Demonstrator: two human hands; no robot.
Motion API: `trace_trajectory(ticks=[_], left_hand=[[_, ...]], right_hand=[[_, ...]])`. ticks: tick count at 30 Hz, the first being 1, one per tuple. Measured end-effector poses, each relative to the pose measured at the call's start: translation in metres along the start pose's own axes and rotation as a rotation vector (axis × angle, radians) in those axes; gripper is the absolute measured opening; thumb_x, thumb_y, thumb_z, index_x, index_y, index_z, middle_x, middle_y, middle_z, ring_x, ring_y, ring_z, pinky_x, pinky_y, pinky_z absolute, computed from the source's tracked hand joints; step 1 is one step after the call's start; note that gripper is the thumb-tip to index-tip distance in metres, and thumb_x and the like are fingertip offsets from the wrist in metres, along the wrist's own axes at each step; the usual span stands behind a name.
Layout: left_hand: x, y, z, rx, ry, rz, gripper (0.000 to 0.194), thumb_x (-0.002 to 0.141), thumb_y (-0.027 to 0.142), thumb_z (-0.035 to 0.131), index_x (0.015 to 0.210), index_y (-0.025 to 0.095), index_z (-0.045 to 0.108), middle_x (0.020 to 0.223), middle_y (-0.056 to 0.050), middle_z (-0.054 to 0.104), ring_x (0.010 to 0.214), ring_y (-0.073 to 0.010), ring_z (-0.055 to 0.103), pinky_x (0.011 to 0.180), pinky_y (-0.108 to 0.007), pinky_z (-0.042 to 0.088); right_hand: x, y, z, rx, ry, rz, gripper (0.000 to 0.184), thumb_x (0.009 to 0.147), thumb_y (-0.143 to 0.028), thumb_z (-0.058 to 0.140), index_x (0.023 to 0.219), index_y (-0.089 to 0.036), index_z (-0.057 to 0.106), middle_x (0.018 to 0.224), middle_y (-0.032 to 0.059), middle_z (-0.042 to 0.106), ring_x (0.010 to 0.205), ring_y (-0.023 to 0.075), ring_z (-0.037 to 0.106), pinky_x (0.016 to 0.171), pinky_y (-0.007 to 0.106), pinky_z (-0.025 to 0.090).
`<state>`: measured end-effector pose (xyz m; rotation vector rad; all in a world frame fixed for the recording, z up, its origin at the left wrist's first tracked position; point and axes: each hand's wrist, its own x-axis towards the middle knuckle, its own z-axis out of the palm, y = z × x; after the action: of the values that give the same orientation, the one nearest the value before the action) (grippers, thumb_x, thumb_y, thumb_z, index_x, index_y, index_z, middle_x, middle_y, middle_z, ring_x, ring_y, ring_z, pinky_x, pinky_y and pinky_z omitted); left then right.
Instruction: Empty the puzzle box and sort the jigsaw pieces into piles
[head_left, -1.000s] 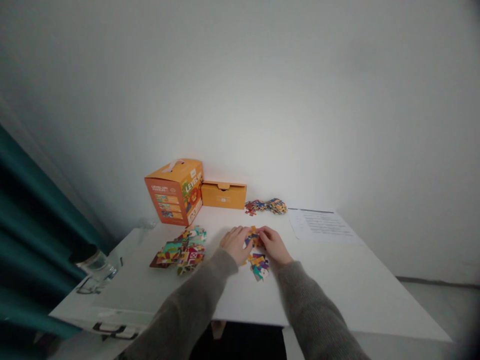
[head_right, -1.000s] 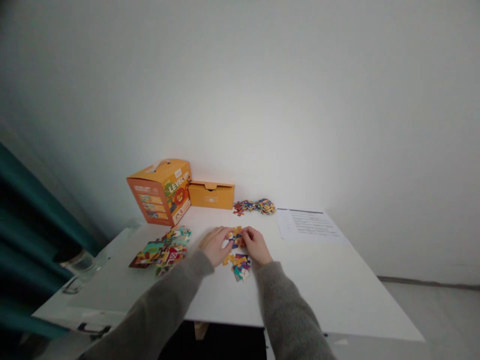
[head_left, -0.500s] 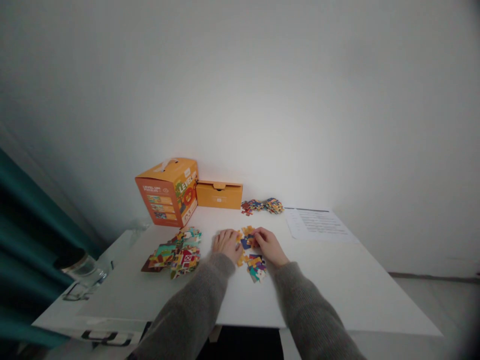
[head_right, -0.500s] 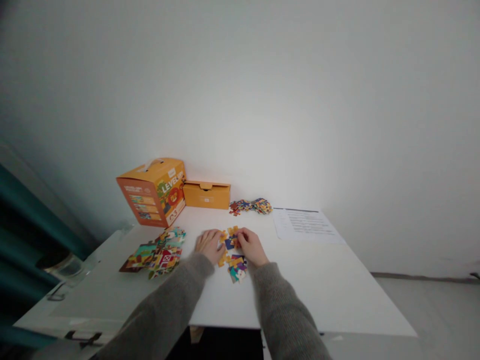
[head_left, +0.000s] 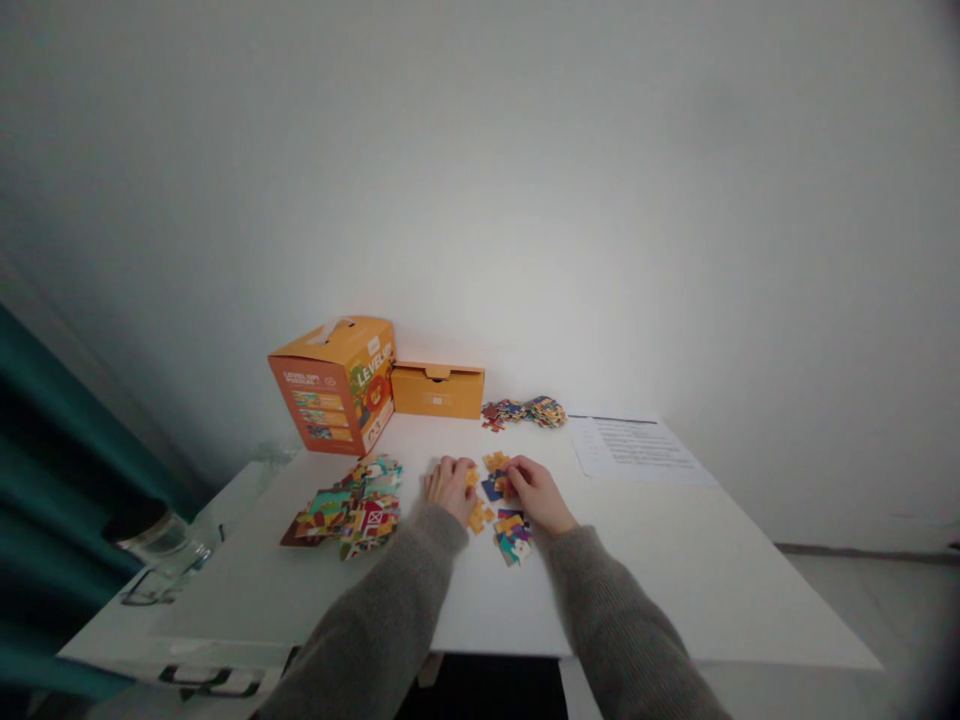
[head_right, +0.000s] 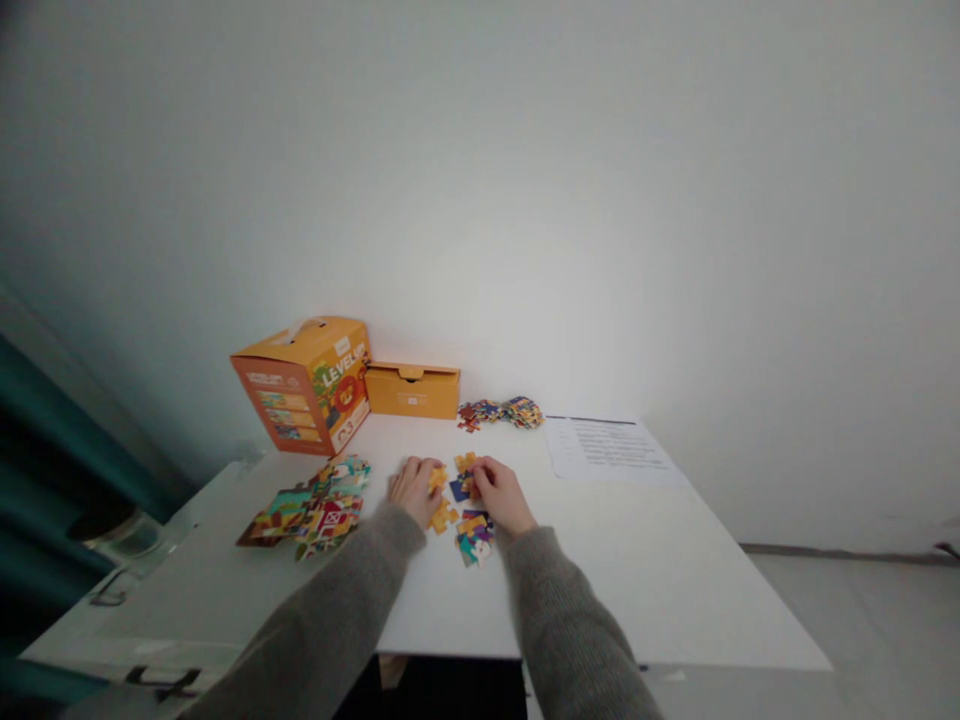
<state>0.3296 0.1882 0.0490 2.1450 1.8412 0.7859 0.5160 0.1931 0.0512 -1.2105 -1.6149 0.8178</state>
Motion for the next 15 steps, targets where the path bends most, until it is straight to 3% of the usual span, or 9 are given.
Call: trace_trajectory(ticks=[3, 6, 8, 11, 13, 15], left_hand=[[0.001, 0.002, 0.002, -0.267, 0.103, 0.038, 0.054, 0.076, 0.000, 0.050, 0.124, 0.025, 0.052, 0.116, -0.007, 0.050, 0.110, -0.0195, 0.055, 0.096, -0.034, 0.045], [0.005, 0.005, 0.005, -0.670, 0.193, 0.042, 0.043, 0.080, 0.009, 0.054, 0.120, 0.024, 0.053, 0.115, -0.007, 0.052, 0.103, -0.0175, 0.060, 0.088, -0.032, 0.053], [0.007, 0.008, 0.008, -0.973, 0.147, -0.024, 0.037, 0.078, 0.022, 0.064, 0.113, 0.022, 0.053, 0.108, -0.005, 0.057, 0.089, -0.0153, 0.065, 0.078, -0.032, 0.056], [0.010, 0.010, 0.011, -1.285, 0.005, -0.106, 0.046, 0.067, 0.037, 0.078, 0.101, 0.019, 0.054, 0.095, -0.003, 0.064, 0.072, -0.0127, 0.065, 0.071, -0.032, 0.057], [0.011, 0.009, 0.012, -1.375, -0.061, -0.130, 0.046, 0.066, 0.047, 0.078, 0.093, 0.017, 0.056, 0.084, -0.002, 0.066, 0.066, -0.0127, 0.065, 0.068, -0.031, 0.057], [0.010, 0.008, 0.012, -1.390, -0.109, -0.158, 0.046, 0.073, 0.057, 0.069, 0.090, 0.016, 0.058, 0.069, 0.001, 0.063, 0.054, -0.0111, 0.061, 0.056, -0.026, 0.054]], right_hand=[[-0.001, 0.001, 0.000, 0.018, 0.010, 0.003, 0.029, 0.090, -0.045, 0.049, 0.087, -0.020, 0.064, 0.067, 0.0004, 0.061, 0.062, 0.0154, 0.055, 0.059, 0.026, 0.045], [-0.002, -0.001, 0.000, -0.004, 0.046, -0.011, 0.027, 0.091, -0.042, 0.047, 0.093, -0.021, 0.064, 0.065, -0.0004, 0.058, 0.061, 0.0156, 0.053, 0.058, 0.026, 0.044], [-0.003, -0.005, 0.001, -0.015, 0.049, -0.048, 0.029, 0.092, -0.040, 0.046, 0.106, -0.022, 0.063, 0.068, -0.0012, 0.057, 0.061, 0.0149, 0.052, 0.059, 0.026, 0.044], [-0.006, -0.013, 0.003, -0.010, -0.031, -0.146, 0.031, 0.089, -0.036, 0.051, 0.116, -0.023, 0.062, 0.084, 0.0013, 0.063, 0.072, 0.0155, 0.056, 0.067, 0.027, 0.045], [-0.007, -0.018, 0.005, -0.022, -0.058, -0.172, 0.024, 0.088, -0.038, 0.055, 0.102, -0.022, 0.066, 0.087, 0.0027, 0.063, 0.077, 0.0165, 0.056, 0.070, 0.027, 0.045], [-0.007, -0.020, 0.006, -0.001, -0.029, -0.113, 0.025, 0.087, -0.044, 0.056, 0.085, -0.020, 0.064, 0.077, 0.0015, 0.060, 0.070, 0.0157, 0.053, 0.063, 0.026, 0.043]])
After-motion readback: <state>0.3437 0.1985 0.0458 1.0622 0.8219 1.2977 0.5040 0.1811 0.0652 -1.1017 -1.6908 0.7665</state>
